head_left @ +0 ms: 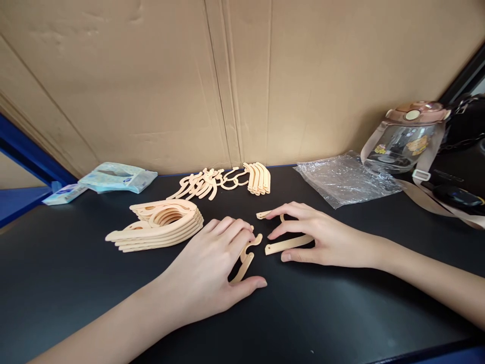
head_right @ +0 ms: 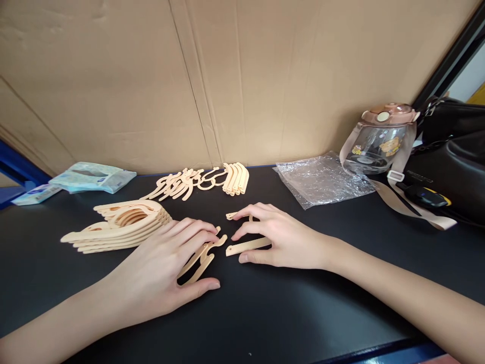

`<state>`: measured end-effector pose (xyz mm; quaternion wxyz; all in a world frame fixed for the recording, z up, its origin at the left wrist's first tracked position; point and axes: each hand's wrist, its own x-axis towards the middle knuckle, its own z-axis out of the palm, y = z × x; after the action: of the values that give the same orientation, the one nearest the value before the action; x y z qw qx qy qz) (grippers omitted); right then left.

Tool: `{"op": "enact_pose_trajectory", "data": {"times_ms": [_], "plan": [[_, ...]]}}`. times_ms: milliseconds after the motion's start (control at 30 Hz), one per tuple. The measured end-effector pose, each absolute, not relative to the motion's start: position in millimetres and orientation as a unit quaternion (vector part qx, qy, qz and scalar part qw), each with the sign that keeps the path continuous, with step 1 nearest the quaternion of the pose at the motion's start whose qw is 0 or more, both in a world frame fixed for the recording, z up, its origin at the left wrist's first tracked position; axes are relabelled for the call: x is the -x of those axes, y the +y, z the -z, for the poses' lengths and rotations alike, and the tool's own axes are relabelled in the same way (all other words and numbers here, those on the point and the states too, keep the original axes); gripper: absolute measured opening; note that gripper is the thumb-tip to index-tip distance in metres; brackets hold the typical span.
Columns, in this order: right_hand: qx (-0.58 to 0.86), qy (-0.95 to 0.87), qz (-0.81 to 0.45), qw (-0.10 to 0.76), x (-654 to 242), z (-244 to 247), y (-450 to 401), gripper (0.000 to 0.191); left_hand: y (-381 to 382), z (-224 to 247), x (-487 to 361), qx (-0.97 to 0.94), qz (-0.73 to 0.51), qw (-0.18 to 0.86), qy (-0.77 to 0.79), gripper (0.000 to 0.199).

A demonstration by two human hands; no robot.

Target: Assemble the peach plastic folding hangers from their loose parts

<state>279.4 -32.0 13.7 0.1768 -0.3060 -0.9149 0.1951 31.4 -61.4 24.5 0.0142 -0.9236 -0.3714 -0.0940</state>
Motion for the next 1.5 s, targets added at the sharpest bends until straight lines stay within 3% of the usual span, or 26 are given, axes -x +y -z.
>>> {"op": "enact_pose_trajectory", "data": {"times_ms": [200,500,767,867,1100,1233,1500], "plan": [[0.305,-0.896,-0.270,0.177,-278,-12,-32,0.020,-60,-21,-30,0.915,0.109,-0.032,-0.387,0.024],[0.290,-0.875,-0.340,0.184,-280,-18,-32,0.018,-66,-18,-34,0.907,0.168,-0.097,-0.373,0.013],[0.283,-0.848,-0.404,0.196,-282,-20,-32,0.019,-64,-27,-36,0.802,0.167,-0.308,-0.483,0.030],[0.281,-0.833,-0.426,0.213,-280,-20,-34,0.018,-67,-29,-37,0.818,0.152,-0.271,-0.484,0.028],[0.266,-0.820,-0.452,0.228,-274,-21,-40,0.016,-78,-22,-40,0.914,0.180,-0.022,-0.362,0.018],[0.267,-0.817,-0.459,0.224,-272,-22,-42,0.013,-79,-16,-42,0.931,0.130,-0.020,-0.339,0.030],[0.263,-0.800,-0.481,0.244,-268,-22,-44,0.012,-80,-12,-43,0.918,0.112,-0.053,-0.377,0.030]]}}
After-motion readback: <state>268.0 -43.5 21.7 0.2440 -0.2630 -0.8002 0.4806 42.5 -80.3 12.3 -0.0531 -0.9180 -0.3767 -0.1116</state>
